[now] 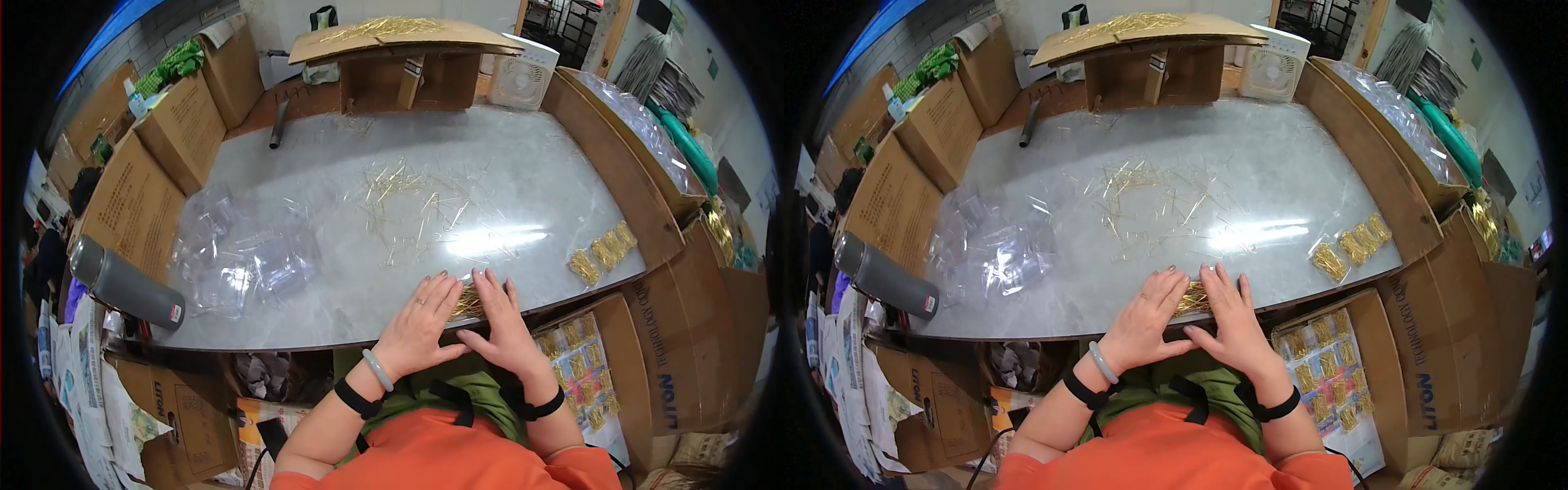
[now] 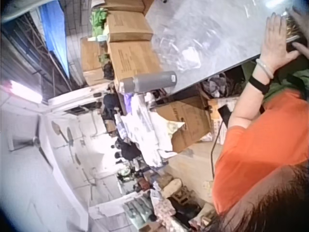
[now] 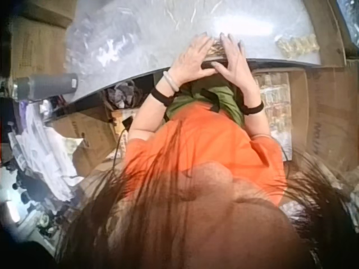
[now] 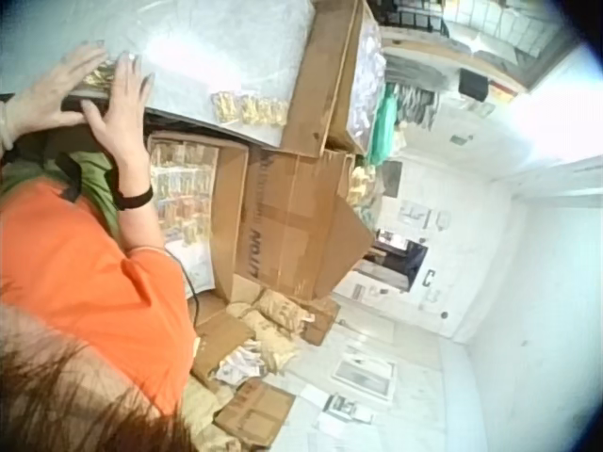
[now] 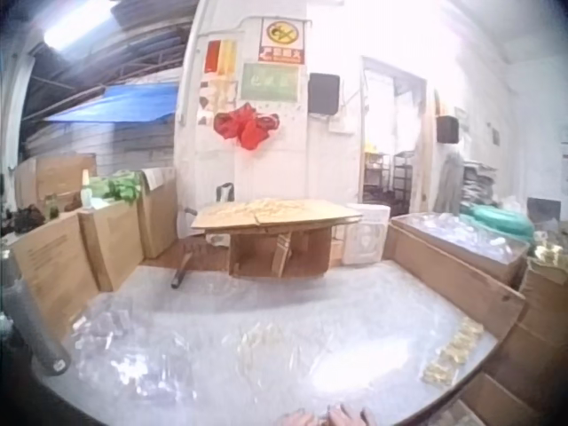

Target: Sorting small gold connectors on a table and putting them into plastic boxes.

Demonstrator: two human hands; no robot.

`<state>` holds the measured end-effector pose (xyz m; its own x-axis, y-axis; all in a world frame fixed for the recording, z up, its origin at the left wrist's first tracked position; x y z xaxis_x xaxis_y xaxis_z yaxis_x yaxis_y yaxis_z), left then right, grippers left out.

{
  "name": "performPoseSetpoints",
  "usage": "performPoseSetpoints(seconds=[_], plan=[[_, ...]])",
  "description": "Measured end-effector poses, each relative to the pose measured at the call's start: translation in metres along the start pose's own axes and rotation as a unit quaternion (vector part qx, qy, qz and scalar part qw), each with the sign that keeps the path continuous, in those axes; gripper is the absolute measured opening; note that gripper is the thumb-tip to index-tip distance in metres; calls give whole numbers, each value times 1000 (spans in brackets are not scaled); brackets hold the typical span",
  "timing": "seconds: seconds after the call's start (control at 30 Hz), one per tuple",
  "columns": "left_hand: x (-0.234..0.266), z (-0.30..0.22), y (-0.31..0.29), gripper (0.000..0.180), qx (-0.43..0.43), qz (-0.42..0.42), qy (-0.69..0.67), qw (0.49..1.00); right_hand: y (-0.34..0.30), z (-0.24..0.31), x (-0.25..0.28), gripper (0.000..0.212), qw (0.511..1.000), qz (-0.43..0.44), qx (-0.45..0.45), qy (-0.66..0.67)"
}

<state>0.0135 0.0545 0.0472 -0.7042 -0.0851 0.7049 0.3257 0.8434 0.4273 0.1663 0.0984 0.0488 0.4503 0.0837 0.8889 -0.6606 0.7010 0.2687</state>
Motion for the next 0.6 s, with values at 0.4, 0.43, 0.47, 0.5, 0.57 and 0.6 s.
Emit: performPoseSetpoints(seconds=[0.4, 0.43, 0.47, 0.5, 0.57, 0.6], plan=[[0, -3, -2, 89, 0, -5, 13, 1000, -27, 22, -16, 58, 972, -204, -92, -72], [0, -1, -2, 89, 5, -1, 12, 1000, -24, 28, -17, 58, 970, -208, -88, -90], [0, 0, -2, 89, 10, 4, 12, 1000, -21, 32, -18, 58, 968, -212, -83, -108], [1, -1, -3, 88, 6, -2, 14, 1000, -17, 34, -15, 51, 963, -231, -74, -121], [3, -2, -4, 86, -1, -13, 18, 1000, -18, 21, -10, 45, 966, -233, -101, -51], [3, -2, -4, 85, -7, -17, 21, 1000, -18, 15, -8, 42, 966, -232, -113, -14]])
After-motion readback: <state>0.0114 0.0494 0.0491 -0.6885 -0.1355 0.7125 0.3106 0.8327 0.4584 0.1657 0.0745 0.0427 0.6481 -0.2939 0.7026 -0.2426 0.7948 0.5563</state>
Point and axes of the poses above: each hand's wrist, its own y-axis towards the middle knuckle, its own x-axis out of the back of the hand, z = x × y, the point moved 6 cm from there along y, towards the middle knuckle, and after that the axes turned 12 degrees about -y, right-handed, at the moved point
